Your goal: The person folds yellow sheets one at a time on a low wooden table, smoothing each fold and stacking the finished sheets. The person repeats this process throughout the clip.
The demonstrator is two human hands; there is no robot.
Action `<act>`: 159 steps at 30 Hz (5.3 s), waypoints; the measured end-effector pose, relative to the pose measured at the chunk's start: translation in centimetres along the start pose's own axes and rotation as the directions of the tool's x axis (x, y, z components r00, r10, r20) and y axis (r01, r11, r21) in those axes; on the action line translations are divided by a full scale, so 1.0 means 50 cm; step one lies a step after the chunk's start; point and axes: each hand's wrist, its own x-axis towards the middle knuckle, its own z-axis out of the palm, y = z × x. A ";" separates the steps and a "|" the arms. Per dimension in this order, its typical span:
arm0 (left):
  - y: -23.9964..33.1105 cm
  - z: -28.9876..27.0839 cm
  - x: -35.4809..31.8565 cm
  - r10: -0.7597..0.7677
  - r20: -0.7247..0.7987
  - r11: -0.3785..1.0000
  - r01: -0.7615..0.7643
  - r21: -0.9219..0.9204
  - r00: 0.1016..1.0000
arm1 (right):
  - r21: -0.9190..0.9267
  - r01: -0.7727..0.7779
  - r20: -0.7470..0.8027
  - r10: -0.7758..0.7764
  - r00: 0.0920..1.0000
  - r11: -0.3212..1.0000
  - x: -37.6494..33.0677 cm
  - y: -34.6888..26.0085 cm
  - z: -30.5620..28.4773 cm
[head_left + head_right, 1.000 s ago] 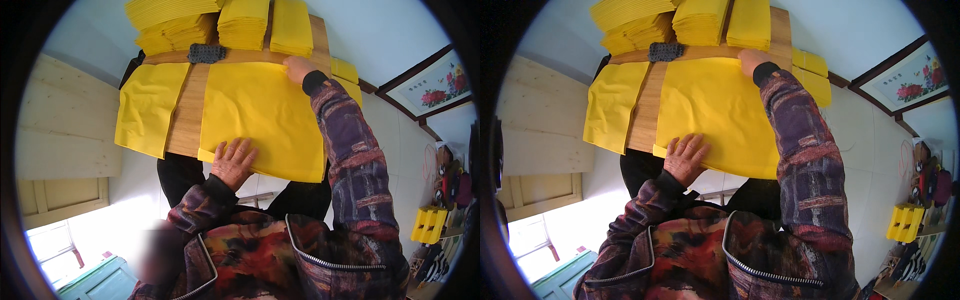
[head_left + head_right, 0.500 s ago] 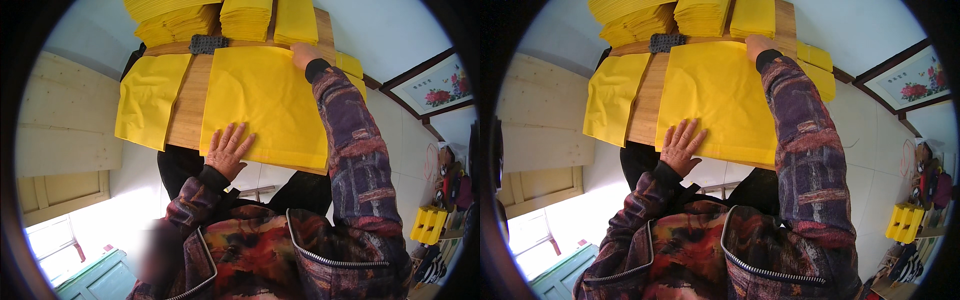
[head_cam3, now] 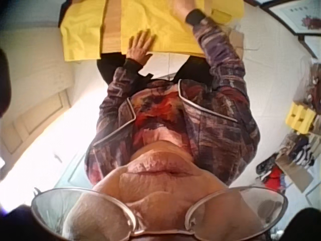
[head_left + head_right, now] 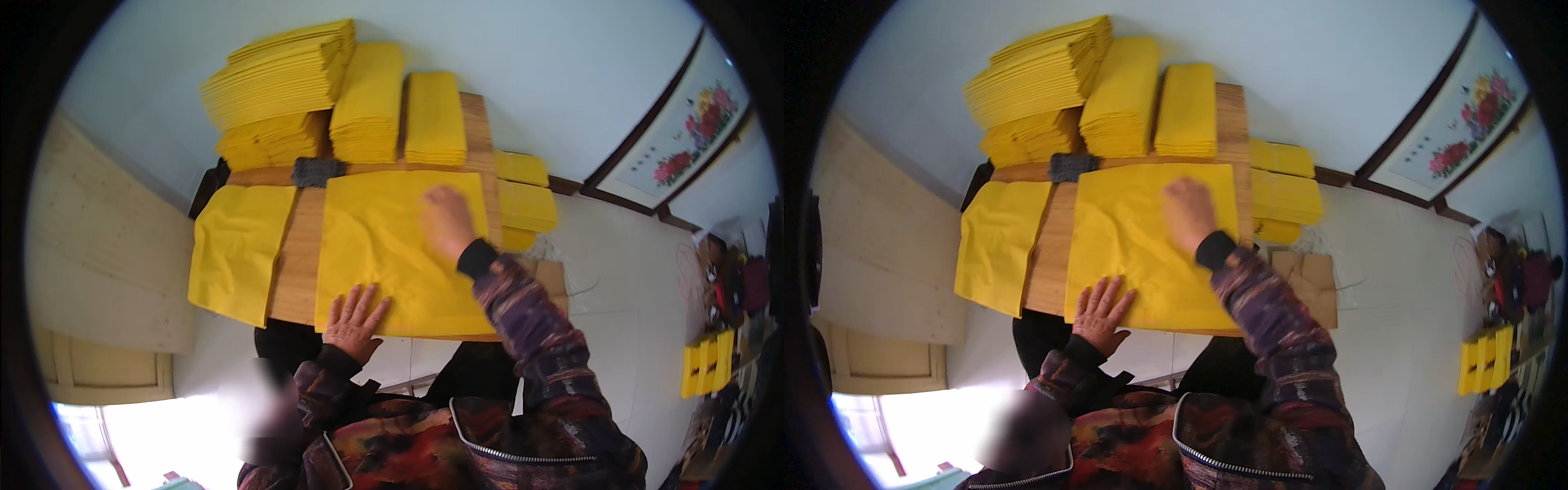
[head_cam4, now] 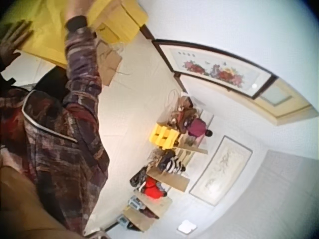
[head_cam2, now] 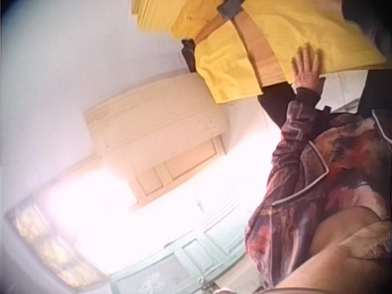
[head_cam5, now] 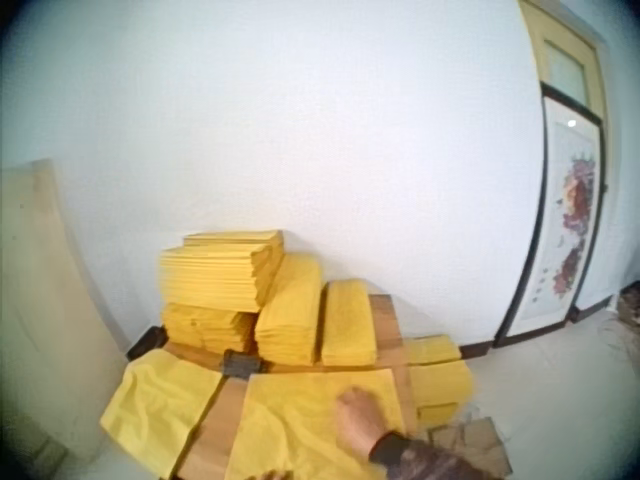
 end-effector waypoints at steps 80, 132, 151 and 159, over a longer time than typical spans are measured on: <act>0.035 0.003 0.020 0.047 0.009 0.999 -0.047 -0.008 0.999 | 0.096 -0.317 0.154 0.301 0.941 0.943 -0.304 -0.132 -0.186; -0.173 -0.041 -0.031 0.202 -0.201 0.846 -0.274 -0.458 0.959 | 0.163 -0.123 0.444 0.038 0.895 0.979 -0.382 -0.072 -0.280; -0.199 -0.064 0.008 0.327 -0.012 0.944 -0.327 -0.044 0.945 | 0.095 -0.074 0.526 0.013 0.851 0.993 -0.359 -0.038 -0.263; -0.193 -0.059 -0.034 0.310 -0.101 0.937 -0.321 -0.136 0.945 | 0.183 -0.068 0.447 -0.021 0.894 0.981 -0.380 -0.043 -0.264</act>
